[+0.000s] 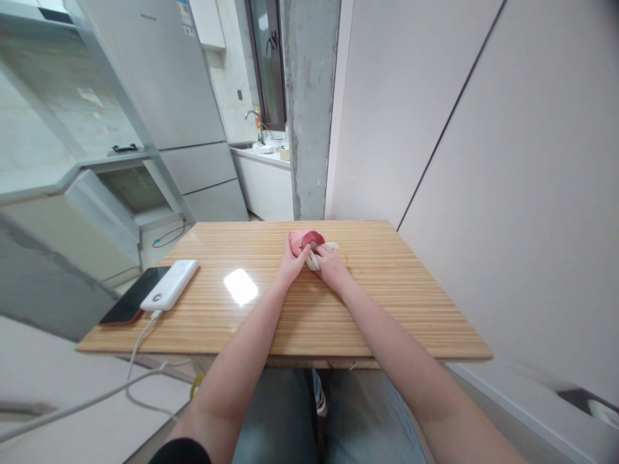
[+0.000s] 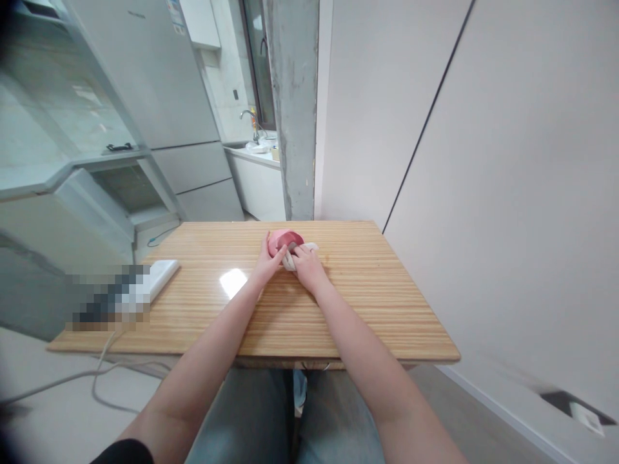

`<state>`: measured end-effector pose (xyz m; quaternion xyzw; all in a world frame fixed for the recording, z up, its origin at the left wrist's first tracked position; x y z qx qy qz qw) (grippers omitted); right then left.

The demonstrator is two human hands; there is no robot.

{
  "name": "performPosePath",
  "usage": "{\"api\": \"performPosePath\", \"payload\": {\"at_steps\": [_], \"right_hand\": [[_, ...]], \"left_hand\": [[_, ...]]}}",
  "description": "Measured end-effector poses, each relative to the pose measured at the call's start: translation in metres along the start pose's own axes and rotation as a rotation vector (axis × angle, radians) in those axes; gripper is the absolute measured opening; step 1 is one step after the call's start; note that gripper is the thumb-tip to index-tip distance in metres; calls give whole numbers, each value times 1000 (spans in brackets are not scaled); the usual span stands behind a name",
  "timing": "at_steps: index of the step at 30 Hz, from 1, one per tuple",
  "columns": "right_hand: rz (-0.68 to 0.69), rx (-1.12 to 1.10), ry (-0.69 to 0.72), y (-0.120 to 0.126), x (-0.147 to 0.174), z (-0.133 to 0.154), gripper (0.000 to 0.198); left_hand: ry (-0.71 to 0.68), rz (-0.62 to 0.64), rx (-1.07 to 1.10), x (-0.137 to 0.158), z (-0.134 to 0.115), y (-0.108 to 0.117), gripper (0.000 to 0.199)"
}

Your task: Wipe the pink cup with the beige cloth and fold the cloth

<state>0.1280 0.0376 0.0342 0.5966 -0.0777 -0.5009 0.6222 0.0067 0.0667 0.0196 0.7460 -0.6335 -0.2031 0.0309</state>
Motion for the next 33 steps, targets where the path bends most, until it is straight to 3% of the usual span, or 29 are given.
{"api": "performPosePath", "payload": {"at_steps": [6,10,13,17,23,27,30,33], "right_hand": [[19,11,82,0,1,-2,24],[-14,-12,23,2,0,-1,23],[-46,-31,-10,4,-1,3,23],[-20,-53,41,1,-2,6,22],[-44,15,10,3,0,-5,22],[-48,29,-45,3,0,-5,22],[-25,9,-54,-1,-1,-2,25],[-9,-10,-34,-4,-3,0,27]], "left_hand": [[-46,95,-54,-2,-9,6,106],[79,47,104,4,-1,-5,117],[137,-9,139,9,6,-12,105],[137,-43,86,4,8,-4,80],[85,66,18,-3,2,-2,85],[129,37,158,4,6,-13,95],[148,21,224,10,9,-21,82],[118,-40,141,10,3,-13,67]]}}
Point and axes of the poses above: each hand's wrist, its own x-axis away from the middle knuckle, its own y-axis out of the back of the hand, z = x × y, the point moved 8 cm from there along -x, towards the middle knuckle, and after that the axes turned 14 degrees about -x, right-handed, at the moved point
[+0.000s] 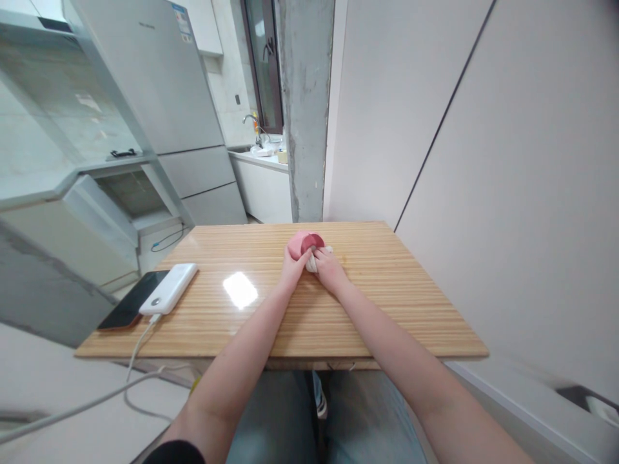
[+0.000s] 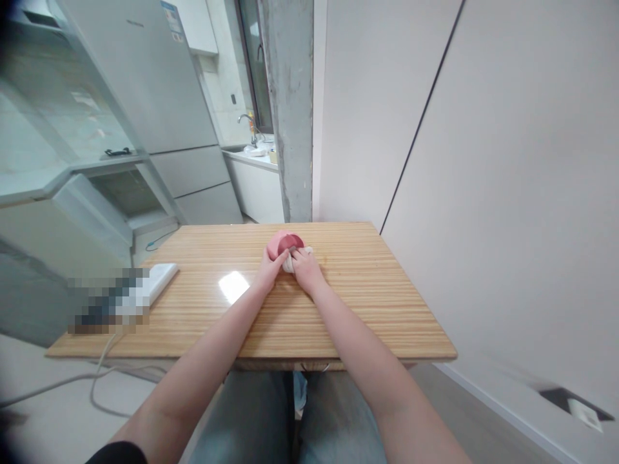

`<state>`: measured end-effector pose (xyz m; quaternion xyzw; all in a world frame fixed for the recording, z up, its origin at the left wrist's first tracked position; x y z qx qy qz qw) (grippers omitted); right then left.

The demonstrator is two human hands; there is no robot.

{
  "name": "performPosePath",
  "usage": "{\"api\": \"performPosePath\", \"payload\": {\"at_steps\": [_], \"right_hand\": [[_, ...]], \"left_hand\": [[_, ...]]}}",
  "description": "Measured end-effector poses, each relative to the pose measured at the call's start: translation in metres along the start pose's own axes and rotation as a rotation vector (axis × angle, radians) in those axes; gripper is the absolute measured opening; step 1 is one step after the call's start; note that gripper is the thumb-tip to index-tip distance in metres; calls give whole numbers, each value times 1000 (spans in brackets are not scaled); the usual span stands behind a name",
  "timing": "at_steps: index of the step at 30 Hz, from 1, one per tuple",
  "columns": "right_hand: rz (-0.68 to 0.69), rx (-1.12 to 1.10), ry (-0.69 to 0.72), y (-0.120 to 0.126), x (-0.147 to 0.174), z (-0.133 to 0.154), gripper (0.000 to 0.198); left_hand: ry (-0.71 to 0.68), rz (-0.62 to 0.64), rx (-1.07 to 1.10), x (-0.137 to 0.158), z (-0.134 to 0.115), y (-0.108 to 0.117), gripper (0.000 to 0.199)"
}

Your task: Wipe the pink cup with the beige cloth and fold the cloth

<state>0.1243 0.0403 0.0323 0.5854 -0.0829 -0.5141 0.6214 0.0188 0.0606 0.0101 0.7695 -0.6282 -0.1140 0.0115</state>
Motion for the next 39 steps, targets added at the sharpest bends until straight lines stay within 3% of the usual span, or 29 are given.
{"api": "performPosePath", "payload": {"at_steps": [3,7,14,20,23,26,31,35,39], "right_hand": [[-22,-4,34,1,-2,0,28],[-52,45,27,2,-1,-2,25],[-54,35,-44,3,3,-5,25],[-17,-21,51,3,1,5,25],[-12,-20,101,3,2,8,22],[3,7,80,0,3,6,20],[-26,32,33,1,4,7,23],[12,12,36,-1,3,13,22],[26,48,61,1,2,18,21]], "left_hand": [[-122,-33,-154,-1,-22,15,61],[-210,-30,-342,1,-42,27,75],[-102,0,-118,6,-19,5,107],[-144,-72,-212,0,-21,18,78],[-248,-15,-328,-2,-33,28,69],[-310,54,-390,-2,-38,28,73],[-184,-67,-214,-5,-20,22,93],[-137,-78,-279,-11,-13,23,74],[-170,-22,-342,-12,-22,33,66]]}}
Point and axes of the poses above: each hand's wrist, its own x-axis away from the middle knuckle, its own y-axis out of the back of the hand, z = x × y, the point moved 8 cm from there along -x, towards the middle knuckle, and after that the axes turned 14 degrees about -x, right-handed, at the moved point
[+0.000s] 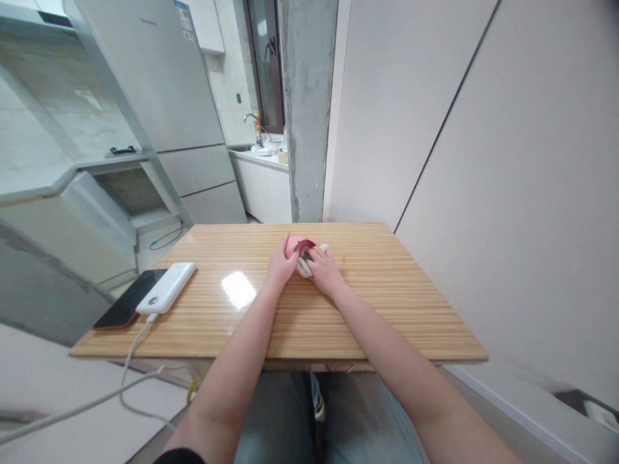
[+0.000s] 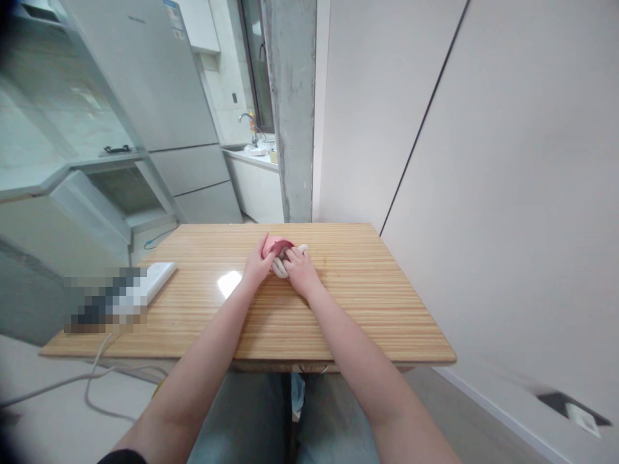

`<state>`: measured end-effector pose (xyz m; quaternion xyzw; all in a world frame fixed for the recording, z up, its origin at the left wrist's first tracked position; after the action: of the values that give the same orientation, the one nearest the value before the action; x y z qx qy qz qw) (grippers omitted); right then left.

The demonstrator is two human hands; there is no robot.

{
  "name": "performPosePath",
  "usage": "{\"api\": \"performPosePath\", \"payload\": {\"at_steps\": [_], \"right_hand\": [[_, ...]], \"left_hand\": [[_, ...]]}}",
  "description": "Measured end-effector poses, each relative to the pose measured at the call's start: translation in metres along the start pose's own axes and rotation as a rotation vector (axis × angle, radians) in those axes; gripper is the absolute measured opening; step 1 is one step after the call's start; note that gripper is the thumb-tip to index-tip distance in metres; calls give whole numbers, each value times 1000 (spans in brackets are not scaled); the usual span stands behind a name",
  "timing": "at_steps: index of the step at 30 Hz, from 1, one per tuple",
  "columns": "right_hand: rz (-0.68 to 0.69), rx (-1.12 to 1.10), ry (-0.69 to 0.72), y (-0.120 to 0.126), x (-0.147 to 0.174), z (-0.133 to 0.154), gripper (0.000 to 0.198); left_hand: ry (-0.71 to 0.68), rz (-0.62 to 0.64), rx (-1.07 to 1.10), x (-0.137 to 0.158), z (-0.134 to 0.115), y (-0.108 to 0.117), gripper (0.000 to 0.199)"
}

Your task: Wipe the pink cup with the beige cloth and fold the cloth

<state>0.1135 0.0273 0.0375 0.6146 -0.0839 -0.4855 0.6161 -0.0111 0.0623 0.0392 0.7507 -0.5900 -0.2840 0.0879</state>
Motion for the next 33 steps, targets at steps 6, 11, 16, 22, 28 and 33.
{"api": "performPosePath", "payload": {"at_steps": [6,11,16,22,28,33], "right_hand": [[22,10,-12,-2,3,-5,30],[-65,0,-59,4,4,-6,32],[-122,-120,50,16,4,7,30],[-497,-200,-97,55,20,-21,38],[-407,-191,-96,50,17,-23,40],[-273,-252,-114,34,10,-18,44]], "left_hand": [[-11,19,101,8,-11,-4,85],[29,-41,214,15,-17,-14,89],[90,-109,188,6,-5,-3,46],[224,-128,229,-3,23,-3,42],[145,-26,212,6,5,-17,39],[245,-96,310,5,16,-12,41]]}}
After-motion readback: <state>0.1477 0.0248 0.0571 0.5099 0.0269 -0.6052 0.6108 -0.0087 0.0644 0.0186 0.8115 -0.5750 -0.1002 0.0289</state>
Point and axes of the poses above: each hand's wrist, its own x-axis away from the middle knuckle, its own y-axis out of the back of the hand, z = x × y, the point moved 8 cm from there along -x, towards the middle knuckle, and after that the axes turned 14 degrees about -x, right-handed, at the moved point
